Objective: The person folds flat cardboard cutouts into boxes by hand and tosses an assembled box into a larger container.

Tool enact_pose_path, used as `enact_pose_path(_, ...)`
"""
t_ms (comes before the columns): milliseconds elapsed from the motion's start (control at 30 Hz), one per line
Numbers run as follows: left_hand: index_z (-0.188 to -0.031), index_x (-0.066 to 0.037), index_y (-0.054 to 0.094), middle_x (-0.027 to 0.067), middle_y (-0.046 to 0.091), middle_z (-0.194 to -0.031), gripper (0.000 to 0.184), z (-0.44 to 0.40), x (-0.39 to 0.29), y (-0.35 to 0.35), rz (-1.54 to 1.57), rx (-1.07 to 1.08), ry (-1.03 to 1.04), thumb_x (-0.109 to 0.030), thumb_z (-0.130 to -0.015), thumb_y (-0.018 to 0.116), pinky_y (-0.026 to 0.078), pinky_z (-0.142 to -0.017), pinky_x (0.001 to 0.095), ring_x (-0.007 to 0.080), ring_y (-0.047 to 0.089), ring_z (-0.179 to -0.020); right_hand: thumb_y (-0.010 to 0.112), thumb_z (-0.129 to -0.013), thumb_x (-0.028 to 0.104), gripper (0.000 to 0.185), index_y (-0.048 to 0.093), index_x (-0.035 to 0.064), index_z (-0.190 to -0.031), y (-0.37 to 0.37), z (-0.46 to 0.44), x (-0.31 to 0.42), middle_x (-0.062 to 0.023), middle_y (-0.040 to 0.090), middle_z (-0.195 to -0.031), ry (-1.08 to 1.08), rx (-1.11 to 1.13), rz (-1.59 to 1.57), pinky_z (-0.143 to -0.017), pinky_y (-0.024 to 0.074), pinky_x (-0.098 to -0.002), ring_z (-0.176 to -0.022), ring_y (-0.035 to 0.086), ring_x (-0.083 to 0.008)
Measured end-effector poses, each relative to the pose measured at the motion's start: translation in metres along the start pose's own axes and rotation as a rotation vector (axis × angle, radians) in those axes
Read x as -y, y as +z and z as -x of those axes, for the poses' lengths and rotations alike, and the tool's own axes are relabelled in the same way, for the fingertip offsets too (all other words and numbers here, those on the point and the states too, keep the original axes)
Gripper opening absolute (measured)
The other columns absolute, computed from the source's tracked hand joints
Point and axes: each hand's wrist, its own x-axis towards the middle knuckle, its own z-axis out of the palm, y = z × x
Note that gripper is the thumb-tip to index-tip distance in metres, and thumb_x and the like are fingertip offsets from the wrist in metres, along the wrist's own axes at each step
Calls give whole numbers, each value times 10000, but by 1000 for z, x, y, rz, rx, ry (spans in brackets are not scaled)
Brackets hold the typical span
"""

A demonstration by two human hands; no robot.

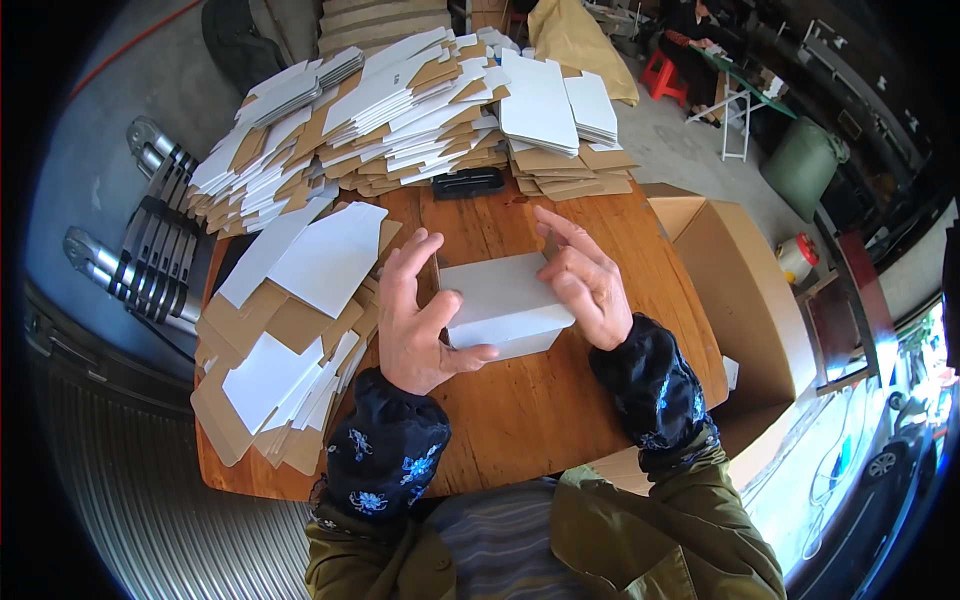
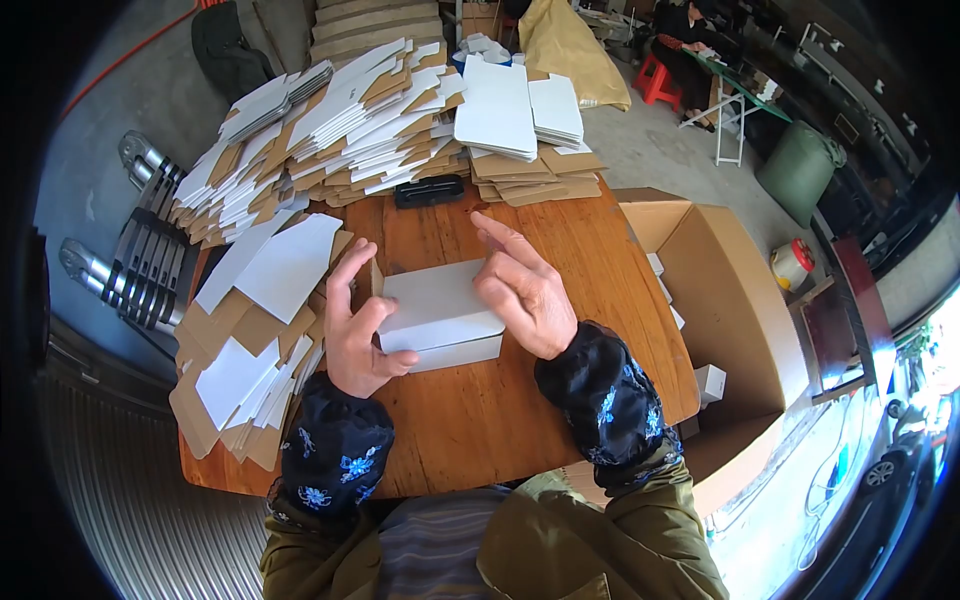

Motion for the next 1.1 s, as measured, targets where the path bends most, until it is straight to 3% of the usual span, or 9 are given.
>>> enact_pose_path(167,-792,-27,627,232,439,-1408,319,-12,-16,-21,-164,167,52,-342,-821,668,320,-1062,607,442,389,-1343,502,-825,31,215,664,29,-966,-4,-3,4,-227,472,-1415,52,66,28,-930,481,-379,-1100,595,-347)
enact_pose_path(267,-852,-62,659,210,437,-1420,178,-16,-27,-24,-188,152,20,-190,-728,658,288,-1069,643,436,375,-1357,522,-803,28,256,676,42,-1006,-4,-4,9,-209,477,-1416,30,39,112,-900,494,-374,-1017,602,-329)
enact_pose_path(400,-928,-100,669,111,452,-1433,205,-11,-43,-16,-401,246,90,-92,-727,630,222,-1074,713,387,363,-1382,568,-788,37,299,695,69,-1057,-3,-8,12,-182,479,-1423,-72,-39,313,-976,472,-422,-1170,557,-374)
enact_pose_path(567,-1032,-26,619,108,582,-1290,343,5,-63,6,-499,301,7,-284,-819,694,186,-1067,738,294,386,-1392,657,-796,111,269,705,67,-1057,-2,-11,36,-163,507,-1402,-210,26,657,-1110,361,-508,-1352,431,-385)
enact_pose_path(700,-1021,-15,602,134,587,-1293,327,24,-72,25,-568,305,-46,-295,-863,664,164,-1072,742,292,390,-1395,699,-800,186,289,710,22,-1038,21,-2,44,-138,642,-1221,-313,98,702,-1161,291,-516,-1264,536,-333)
enact_pose_path(867,-1101,41,530,194,525,-1383,291,30,-75,23,-773,478,24,-195,-930,542,206,-1187,525,301,397,-1394,509,-890,552,719,527,-8,-1342,40,10,43,-211,616,-1246,-221,241,928,-1163,305,-462,-1237,562,-319)
enact_pose_path(933,-1118,63,509,195,510,-1403,306,29,-77,24,-864,493,52,-189,-944,504,220,-1202,447,306,414,-1382,504,-901,542,722,504,-20,-1355,45,17,41,-224,575,-1304,-136,216,831,-1149,323,-465,-1262,536,-347)
enact_pose_path(1033,-1155,95,513,192,488,-1429,358,30,-75,30,-1014,478,106,-196,-949,478,222,-1202,425,313,434,-1366,496,-912,533,731,472,-35,-1372,51,22,38,-241,517,-1373,-85,188,756,-1131,347,-463,-1299,493,-382)
enact_pose_path(1100,-1191,107,515,204,498,-1415,389,28,-76,30,-845,423,40,-188,-937,493,225,-1200,424,322,444,-1357,498,-917,523,726,465,-40,-1374,52,24,37,-245,498,-1394,-75,182,734,-1127,353,-459,-1318,472,-388)
